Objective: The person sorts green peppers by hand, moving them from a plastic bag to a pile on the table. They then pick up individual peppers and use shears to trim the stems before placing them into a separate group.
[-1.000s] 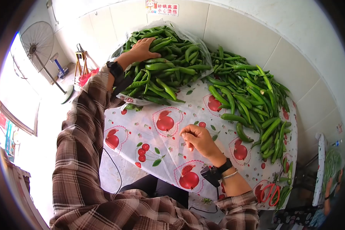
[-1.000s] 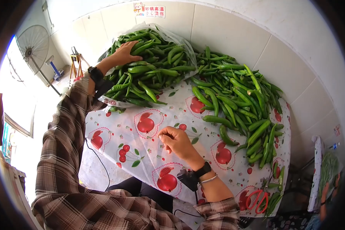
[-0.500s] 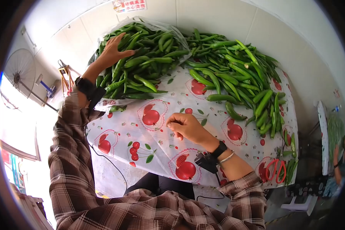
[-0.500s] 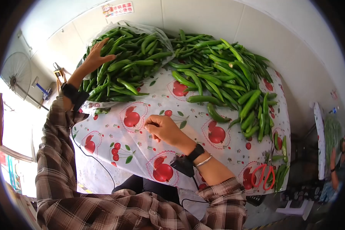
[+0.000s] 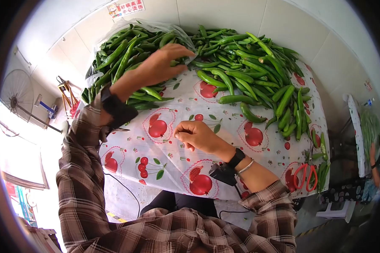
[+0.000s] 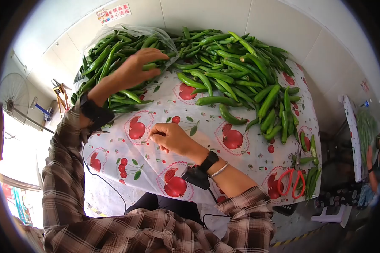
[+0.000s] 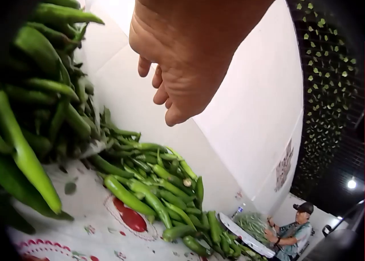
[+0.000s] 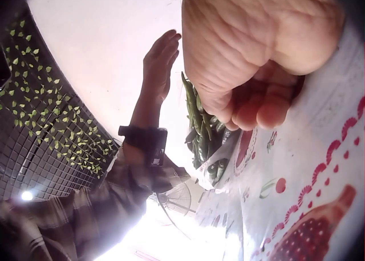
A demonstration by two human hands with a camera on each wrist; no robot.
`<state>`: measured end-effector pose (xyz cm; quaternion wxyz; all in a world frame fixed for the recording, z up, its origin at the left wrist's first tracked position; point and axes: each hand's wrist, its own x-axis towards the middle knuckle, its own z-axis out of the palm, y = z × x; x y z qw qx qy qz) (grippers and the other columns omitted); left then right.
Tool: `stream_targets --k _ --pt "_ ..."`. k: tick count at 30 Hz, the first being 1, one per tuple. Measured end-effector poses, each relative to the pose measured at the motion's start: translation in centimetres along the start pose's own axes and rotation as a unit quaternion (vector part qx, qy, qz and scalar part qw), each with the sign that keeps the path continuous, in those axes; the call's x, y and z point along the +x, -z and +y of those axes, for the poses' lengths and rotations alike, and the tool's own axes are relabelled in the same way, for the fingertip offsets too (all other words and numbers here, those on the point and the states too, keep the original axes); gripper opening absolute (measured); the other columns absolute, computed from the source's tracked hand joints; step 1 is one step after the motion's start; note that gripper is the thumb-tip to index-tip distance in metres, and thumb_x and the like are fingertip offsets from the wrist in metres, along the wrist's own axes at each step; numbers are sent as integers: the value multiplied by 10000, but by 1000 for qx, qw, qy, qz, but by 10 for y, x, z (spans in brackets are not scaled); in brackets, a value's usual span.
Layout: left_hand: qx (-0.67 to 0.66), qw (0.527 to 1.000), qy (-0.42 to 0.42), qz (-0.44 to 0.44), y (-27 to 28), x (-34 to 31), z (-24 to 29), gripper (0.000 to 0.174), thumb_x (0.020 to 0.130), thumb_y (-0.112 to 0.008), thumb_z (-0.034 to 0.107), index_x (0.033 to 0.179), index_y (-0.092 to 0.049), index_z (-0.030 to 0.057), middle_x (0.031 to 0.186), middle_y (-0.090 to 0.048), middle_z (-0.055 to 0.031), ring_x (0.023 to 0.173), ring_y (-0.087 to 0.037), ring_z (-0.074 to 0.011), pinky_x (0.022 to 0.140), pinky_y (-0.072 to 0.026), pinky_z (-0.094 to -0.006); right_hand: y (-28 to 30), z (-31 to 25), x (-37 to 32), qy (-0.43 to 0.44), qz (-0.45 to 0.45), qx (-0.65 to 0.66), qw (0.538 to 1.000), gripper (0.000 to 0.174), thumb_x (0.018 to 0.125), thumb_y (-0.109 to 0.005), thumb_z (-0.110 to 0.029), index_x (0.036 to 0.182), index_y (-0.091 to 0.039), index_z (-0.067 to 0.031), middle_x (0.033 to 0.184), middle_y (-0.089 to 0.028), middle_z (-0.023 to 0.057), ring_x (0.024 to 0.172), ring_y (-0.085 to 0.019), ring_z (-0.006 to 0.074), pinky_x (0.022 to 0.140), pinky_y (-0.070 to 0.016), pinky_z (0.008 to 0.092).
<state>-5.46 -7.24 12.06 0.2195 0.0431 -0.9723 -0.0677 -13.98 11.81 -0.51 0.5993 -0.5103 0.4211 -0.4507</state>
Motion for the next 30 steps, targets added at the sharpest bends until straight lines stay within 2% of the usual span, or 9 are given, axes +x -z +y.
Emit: stream_targets --k 6,8,9,13,15,18,22,28,30 --pt "-68 989 27 -129 -62 19 11 452 773 -611 130 1210 -512 66 1226 -493 -156 1175 -425 -310 1007 -338 -385 0 -1 0 2 -4 -18 1000 117 875 -525 -118 878 -565 -8 658 -501 -12 509 -473 53 450 -400 204" --pt "-72 989 38 -127 -83 26 4 541 773 -611 169 1276 -443 56 1280 -454 -164 1220 -379 -310 1025 -320 -385 0 2 1 5 -7 3 1000 114 874 -526 -115 878 -565 -7 664 -501 -13 507 -476 55 449 -400 204" --pt "-55 992 16 -112 -93 31 -4 717 710 -680 275 1307 -386 9 1269 -467 -180 1214 -375 -340 1013 -332 -382 0 2 1 4 -6 2 1000 114 874 -526 -115 878 -565 -7 664 -501 -13 507 -476 55 449 -400 204" --pt "-26 989 49 -134 -112 49 -17 856 677 -720 383 1341 -328 9 1344 -386 -178 1246 -335 -344 1026 -312 -393 0 2 1 15 -2 2 1000 104 869 -530 -106 850 -564 -9 654 -497 -14 511 -478 56 444 -405 210" --pt "-10 974 91 -205 -119 55 -22 981 636 -755 458 1380 -266 46 1411 -244 -204 1293 -263 -348 1053 -270 -396 0 2 1 14 -2 -7 1000 114 873 -528 -114 881 -566 -7 679 -503 -14 512 -482 57 454 -407 206" --pt "1 962 107 -252 -115 62 -19 1094 569 -779 532 1389 -239 48 1426 -189 -203 1304 -240 -350 1057 -262 -411 0 1 1 17 -7 -9 1000 119 876 -528 -117 889 -566 -6 685 -504 -13 521 -486 56 457 -412 208" --pt "4 959 117 -259 -114 64 -21 1140 534 -794 541 1399 -221 70 1414 -200 -199 1304 -232 -366 1052 -266 -432 -1 2 1 24 5 1 1000 103 866 -525 -95 825 -559 -6 633 -482 -25 507 -478 53 430 -406 211" --pt "23 968 108 -226 -119 62 -24 1154 509 -790 573 1405 -226 115 1313 -344 -195 1255 -289 -384 1019 -300 -454 -1 2 1 32 4 5 999 101 863 -527 -94 822 -558 -8 636 -491 -22 507 -479 53 429 -408 214" --pt "31 953 137 -268 -112 64 -17 1105 520 -780 580 1402 -248 179 1292 -374 -189 1243 -306 -372 994 -310 -488 -2 2 1 29 5 5 1000 100 864 -528 -94 820 -558 -9 638 -492 -21 509 -480 53 429 -409 215"
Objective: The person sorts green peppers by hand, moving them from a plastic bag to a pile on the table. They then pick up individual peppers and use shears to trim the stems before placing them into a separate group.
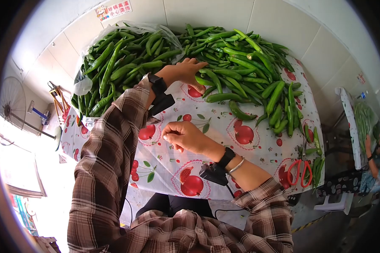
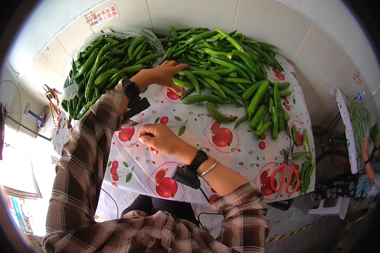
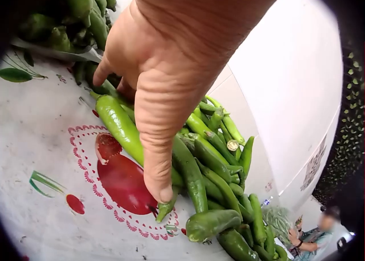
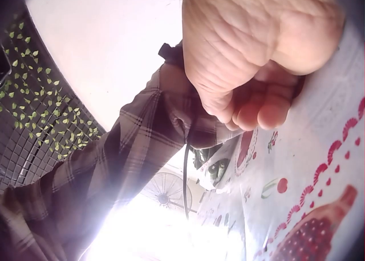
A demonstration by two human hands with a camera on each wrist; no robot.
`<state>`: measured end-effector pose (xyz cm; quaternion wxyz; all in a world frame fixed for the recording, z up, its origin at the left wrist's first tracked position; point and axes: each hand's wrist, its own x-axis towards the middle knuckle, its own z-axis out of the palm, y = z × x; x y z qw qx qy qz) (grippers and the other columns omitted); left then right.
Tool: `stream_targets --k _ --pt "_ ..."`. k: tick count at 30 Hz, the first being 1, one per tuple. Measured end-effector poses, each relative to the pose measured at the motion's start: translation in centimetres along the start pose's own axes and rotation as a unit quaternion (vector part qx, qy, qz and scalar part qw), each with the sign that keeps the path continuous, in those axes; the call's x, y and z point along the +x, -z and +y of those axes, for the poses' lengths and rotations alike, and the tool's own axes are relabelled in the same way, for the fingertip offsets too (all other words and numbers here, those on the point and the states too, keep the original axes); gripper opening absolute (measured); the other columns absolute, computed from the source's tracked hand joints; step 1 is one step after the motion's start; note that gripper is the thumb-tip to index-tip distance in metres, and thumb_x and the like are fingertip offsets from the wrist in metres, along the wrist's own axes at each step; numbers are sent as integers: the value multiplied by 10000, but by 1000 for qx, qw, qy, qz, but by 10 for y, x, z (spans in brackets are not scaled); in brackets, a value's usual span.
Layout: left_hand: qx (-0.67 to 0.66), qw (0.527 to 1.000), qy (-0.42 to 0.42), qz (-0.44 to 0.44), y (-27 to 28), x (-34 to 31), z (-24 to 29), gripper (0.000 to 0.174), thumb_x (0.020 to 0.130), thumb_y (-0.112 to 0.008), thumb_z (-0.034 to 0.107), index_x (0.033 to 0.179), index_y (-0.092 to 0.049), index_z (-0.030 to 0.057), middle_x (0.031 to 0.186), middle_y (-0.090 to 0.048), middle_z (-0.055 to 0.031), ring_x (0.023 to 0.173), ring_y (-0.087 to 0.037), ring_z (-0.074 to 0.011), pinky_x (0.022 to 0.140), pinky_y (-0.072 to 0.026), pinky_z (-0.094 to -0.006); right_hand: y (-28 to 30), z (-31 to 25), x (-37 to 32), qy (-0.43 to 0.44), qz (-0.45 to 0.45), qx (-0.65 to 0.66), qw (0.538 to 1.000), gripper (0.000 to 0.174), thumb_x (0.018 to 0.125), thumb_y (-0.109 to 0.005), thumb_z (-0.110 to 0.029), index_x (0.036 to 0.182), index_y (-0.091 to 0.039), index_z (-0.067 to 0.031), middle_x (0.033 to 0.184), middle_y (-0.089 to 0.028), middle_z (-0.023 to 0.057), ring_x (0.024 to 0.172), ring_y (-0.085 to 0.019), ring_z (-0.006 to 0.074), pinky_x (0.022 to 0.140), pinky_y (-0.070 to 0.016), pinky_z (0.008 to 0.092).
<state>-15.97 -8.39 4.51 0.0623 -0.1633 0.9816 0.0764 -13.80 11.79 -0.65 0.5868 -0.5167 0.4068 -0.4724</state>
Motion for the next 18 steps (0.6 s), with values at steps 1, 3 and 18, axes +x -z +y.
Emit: stream_targets --k 1,3,18 --pt "0 1000 0 0 2 -3 3 1105 520 -780 580 1402 -248 179 1292 -374 -189 1243 -306 -372 994 -310 -488 0 0 0 0 1 -3 1000 102 864 -529 -96 819 -558 -9 639 -494 -20 510 -480 53 429 -409 215" --pt "18 1000 9 -10 1 -4 5 1011 548 -778 545 1383 -288 255 1295 -373 -180 1236 -319 -359 949 -330 -518 0 -1 0 2 3 -6 1000 105 865 -531 -99 818 -558 -9 640 -495 -19 510 -480 53 430 -410 215" --pt "13 999 -37 0 -6 -56 14 713 702 -694 413 1330 -382 284 1153 -468 -138 1153 -378 -331 869 -352 -521 -1 0 0 -6 1 3 1000 104 866 -534 -98 825 -567 -9 634 -486 -18 514 -468 57 432 -397 215"
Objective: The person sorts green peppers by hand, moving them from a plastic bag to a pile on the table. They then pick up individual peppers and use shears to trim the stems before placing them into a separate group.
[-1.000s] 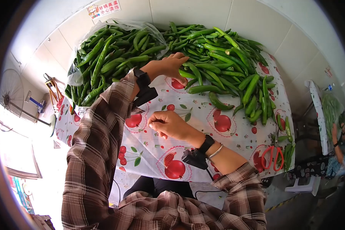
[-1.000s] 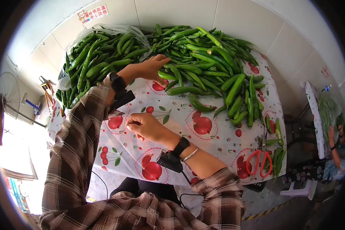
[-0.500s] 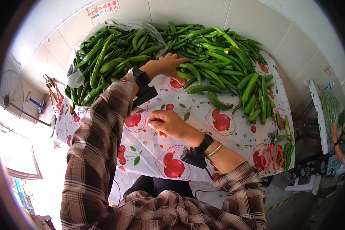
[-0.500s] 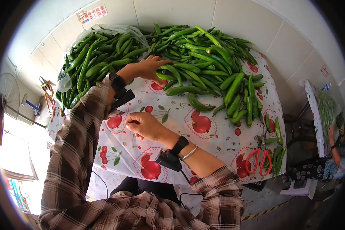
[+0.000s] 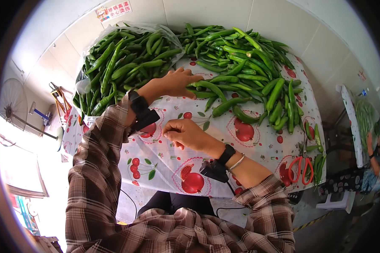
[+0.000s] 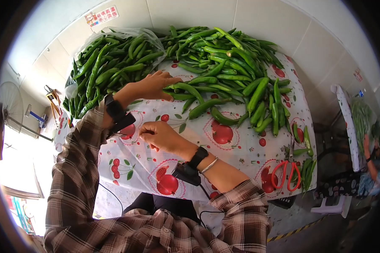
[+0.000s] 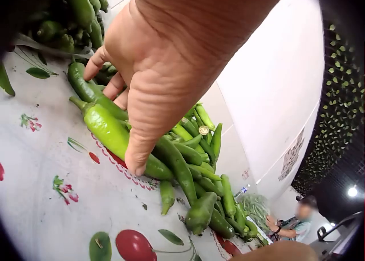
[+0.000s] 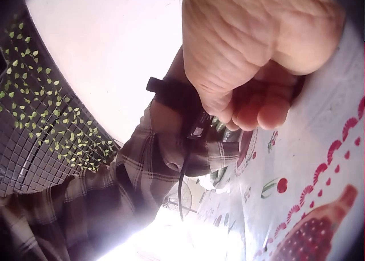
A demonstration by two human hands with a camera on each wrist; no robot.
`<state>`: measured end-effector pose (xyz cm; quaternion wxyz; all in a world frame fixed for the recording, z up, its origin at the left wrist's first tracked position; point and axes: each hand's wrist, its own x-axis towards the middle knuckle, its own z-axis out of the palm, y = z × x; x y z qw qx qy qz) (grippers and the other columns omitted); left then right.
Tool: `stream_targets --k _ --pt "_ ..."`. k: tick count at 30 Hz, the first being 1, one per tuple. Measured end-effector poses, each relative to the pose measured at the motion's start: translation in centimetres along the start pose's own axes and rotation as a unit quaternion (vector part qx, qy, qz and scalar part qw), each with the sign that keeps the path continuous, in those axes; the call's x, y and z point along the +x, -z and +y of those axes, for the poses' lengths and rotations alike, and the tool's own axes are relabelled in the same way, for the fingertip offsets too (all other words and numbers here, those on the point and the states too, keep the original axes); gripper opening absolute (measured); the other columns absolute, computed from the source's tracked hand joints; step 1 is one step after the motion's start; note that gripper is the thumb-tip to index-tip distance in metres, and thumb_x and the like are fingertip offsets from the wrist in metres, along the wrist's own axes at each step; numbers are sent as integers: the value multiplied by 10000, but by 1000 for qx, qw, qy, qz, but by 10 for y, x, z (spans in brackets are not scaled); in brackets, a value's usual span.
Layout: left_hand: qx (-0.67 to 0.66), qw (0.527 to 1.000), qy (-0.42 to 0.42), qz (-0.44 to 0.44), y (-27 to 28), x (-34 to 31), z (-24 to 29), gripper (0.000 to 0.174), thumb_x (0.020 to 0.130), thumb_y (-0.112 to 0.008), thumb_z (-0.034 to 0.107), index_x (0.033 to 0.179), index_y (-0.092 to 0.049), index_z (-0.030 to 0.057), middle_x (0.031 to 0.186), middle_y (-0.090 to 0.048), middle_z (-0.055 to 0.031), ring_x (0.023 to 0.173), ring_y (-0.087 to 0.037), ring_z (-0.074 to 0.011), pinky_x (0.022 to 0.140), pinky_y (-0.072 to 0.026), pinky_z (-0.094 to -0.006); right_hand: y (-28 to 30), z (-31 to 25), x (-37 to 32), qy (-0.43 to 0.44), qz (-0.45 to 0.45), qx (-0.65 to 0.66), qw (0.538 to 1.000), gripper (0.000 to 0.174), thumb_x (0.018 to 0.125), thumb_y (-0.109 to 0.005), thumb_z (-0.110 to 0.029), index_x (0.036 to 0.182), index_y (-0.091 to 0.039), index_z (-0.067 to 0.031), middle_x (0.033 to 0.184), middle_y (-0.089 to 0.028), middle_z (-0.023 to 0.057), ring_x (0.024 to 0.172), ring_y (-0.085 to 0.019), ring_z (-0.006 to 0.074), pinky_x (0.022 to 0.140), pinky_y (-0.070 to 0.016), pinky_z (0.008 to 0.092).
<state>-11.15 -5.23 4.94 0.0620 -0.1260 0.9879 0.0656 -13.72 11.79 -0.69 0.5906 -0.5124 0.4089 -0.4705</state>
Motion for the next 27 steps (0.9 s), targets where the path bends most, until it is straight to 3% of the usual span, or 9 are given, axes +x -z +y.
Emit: stream_targets --k 4,6,8,12,14,15,18,20,27 --pt "-16 1000 -19 7 -6 -13 -6 670 740 -674 351 1335 -388 240 1188 -466 -157 1160 -384 -344 915 -349 -495 2 -1 0 1 -9 -8 1000 111 875 -525 -100 881 -570 1 655 -498 -8 503 -476 60 439 -405 205" --pt "-137 988 -62 23 -5 -24 -13 625 774 -647 265 1336 -393 164 1239 -456 -175 1165 -400 -353 963 -342 -441 2 0 1 3 -13 -10 1000 118 876 -525 -107 880 -572 1 651 -504 -5 500 -479 61 437 -409 207" --pt "-157 977 -97 106 3 -53 -5 584 795 -610 139 1337 -393 117 1308 -419 -157 1182 -397 -316 993 -324 -391 2 -3 0 -25 1 -35 999 132 873 -534 -130 881 -580 -7 637 -519 -2 499 -494 63 431 -410 209" --pt "-268 948 31 167 12 -118 18 413 808 -568 64 1219 -524 63 1264 -477 -128 1108 -479 -212 901 -390 -314 1 -3 -2 4 20 -66 998 141 862 -550 -153 890 -594 -22 630 -536 -1 504 -511 63 434 -415 207" --pt "-260 934 55 239 -4 -156 21 115 830 -539 62 907 -563 -21 910 -559 -63 806 -515 -145 727 -413 -254 2 0 -2 3 36 -76 996 140 858 -553 -154 891 -598 -26 629 -537 -2 506 -513 64 438 -419 207" --pt "-267 924 104 252 -17 -177 19 100 835 -539 73 838 -538 -28 817 -530 -68 741 -493 -154 683 -404 -275 2 -1 -2 9 27 -71 997 139 856 -552 -152 888 -599 -25 630 -539 -1 506 -513 64 441 -423 210" --pt "-316 876 243 274 -56 -233 22 278 890 -509 147 669 -436 -5 616 -433 -41 587 -393 -122 553 -334 -280 0 -5 -4 17 21 -67 997 135 851 -550 -147 879 -600 -25 631 -539 -3 511 -514 62 449 -429 215" --pt "-406 831 255 282 -84 -258 26 360 925 -478 202 623 -374 35 568 -360 1 543 -317 -82 510 -269 -257 0 -6 -4 17 20 -98 995 132 850 -550 -143 885 -598 -25 638 -538 -4 517 -518 60 453 -432 209" --pt "-404 797 266 361 -110 -276 39 359 941 -453 161 626 -320 54 584 -288 20 554 -247 -70 504 -234 -251 -3 -5 -1 -8 45 -1 999 167 859 -573 -165 891 -596 -2 670 -552 4 528 -529 69 466 -454 210"
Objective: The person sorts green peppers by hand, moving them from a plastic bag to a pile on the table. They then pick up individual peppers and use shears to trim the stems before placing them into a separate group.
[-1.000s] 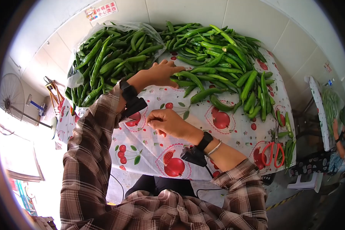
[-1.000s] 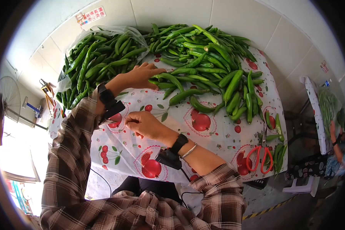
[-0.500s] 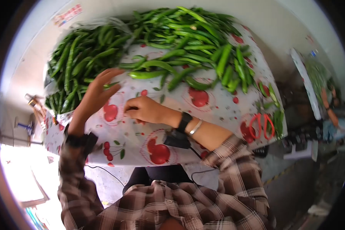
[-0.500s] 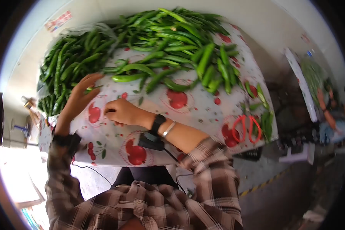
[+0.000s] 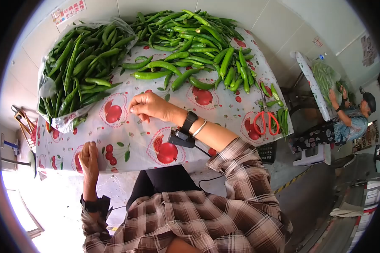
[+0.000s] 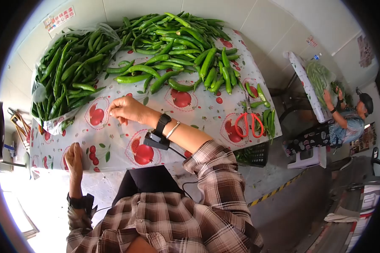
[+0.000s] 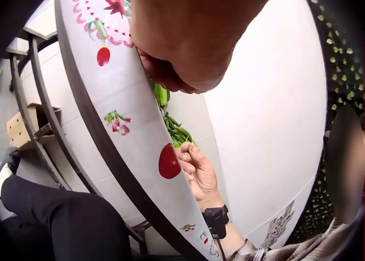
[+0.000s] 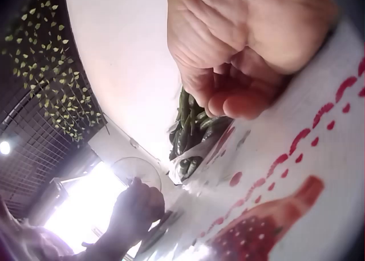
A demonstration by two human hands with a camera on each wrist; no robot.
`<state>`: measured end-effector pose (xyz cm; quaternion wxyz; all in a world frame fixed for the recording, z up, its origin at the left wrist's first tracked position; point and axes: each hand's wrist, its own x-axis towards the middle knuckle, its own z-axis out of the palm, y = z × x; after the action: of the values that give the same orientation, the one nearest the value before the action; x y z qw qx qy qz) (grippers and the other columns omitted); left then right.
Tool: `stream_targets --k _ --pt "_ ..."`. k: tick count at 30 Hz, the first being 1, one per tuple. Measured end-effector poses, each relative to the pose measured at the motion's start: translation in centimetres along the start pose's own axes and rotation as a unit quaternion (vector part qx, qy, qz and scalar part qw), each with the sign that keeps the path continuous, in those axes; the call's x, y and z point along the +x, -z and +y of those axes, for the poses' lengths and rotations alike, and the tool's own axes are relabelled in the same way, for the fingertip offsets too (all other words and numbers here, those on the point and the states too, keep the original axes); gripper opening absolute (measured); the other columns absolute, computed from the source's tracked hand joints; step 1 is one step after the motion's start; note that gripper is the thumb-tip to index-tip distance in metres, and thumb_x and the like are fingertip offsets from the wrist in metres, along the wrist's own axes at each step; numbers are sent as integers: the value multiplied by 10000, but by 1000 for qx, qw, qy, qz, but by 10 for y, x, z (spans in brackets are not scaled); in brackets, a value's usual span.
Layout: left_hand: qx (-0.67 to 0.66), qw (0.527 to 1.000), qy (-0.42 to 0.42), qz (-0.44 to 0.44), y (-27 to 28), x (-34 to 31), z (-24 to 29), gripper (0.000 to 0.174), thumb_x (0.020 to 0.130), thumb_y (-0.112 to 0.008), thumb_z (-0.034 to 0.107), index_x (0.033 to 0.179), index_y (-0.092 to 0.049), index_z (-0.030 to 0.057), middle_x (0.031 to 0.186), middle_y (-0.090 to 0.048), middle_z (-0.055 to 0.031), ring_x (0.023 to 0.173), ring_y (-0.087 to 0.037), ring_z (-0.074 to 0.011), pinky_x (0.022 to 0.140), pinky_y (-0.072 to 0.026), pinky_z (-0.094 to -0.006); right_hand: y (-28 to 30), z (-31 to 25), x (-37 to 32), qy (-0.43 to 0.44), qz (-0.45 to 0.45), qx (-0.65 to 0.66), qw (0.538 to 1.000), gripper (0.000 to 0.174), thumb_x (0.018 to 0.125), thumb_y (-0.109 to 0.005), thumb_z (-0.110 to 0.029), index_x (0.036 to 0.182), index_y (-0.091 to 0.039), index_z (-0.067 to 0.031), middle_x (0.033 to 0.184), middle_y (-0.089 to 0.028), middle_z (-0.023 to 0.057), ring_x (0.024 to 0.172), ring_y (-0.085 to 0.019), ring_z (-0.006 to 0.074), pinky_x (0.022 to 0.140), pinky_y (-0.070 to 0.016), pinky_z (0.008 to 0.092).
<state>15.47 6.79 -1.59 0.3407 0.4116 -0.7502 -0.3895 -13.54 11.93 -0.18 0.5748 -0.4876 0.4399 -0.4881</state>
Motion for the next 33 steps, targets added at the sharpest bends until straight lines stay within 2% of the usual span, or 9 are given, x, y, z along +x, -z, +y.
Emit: stream_targets --k 7,12,13,16,17,18,20,23,33 --pt "-23 999 -43 20 -3 -3 -6 358 938 -465 160 633 -313 48 582 -282 13 555 -245 -75 507 -235 -249 -3 -36 -56 50 85 -70 993 147 838 -582 -151 895 -612 -20 678 -577 14 536 -545 74 439 -437 211" --pt "-19 998 -53 27 -3 -4 -10 332 918 -482 127 641 -331 26 590 -275 -25 553 -258 -100 502 -245 -270 29 -52 -159 86 310 -193 927 150 860 -561 -132 962 -585 -24 718 -556 -5 582 -491 42 499 -401 186" --pt "-16 997 -70 26 -4 -4 -9 320 910 -491 115 644 -344 13 593 -284 -36 555 -265 -109 503 -252 -277 38 -50 -186 55 377 -232 895 144 834 -563 -69 966 -588 -15 796 -557 -14 678 -512 52 570 -422 196" --pt "-4 993 -96 62 -7 -8 -1 291 873 -533 87 645 -389 -21 589 -331 -93 552 -307 -158 507 -283 -313 64 -37 -256 17 497 -515 698 273 777 -593 -51 1047 -593 -6 944 -621 90 815 -575 177 728 -468 301" --pt "6 994 -100 53 -5 -7 -4 305 861 -550 90 629 -384 -20 583 -345 -115 537 -339 -200 509 -302 -340 83 -24 -282 18 510 -564 650 307 754 -600 -54 1058 -589 -10 970 -606 121 859 -575 252 759 -464 346" --pt "12 995 -87 48 -3 -6 3 321 857 -551 110 616 -384 -17 575 -365 -129 537 -368 -243 523 -326 -361 68 -40 -287 -74 517 -604 601 275 755 -598 -66 1025 -593 -20 951 -589 134 873 -558 290 772 -450 368" --pt "26 995 -86 32 0 -6 5 316 860 -545 160 622 -435 -16 584 -414 -139 568 -435 -280 552 -367 -372 68 -37 -310 -96 506 -659 548 219 767 -606 -111 969 -578 -31 900 -562 140 841 -535 305 749 -430 383" --pt "3 995 -90 37 1 -7 4 304 850 -561 177 630 -472 -14 598 -454 -142 603 -471 -297 565 -381 -388 66 -28 -326 -137 511 -651 545 250 725 -638 -85 930 -531 9 816 -512 144 769 -514 298 713 -423 377" --pt "19 991 -124 48 3 -7 3 317 840 -571 190 611 -467 -3 597 -475 -144 621 -487 -309 572 -400 -398 72 -22 -310 -173 543 -572 590 319 726 -643 -118 1010 -559 0 734 -611 130 653 -590 236 626 -456 343"
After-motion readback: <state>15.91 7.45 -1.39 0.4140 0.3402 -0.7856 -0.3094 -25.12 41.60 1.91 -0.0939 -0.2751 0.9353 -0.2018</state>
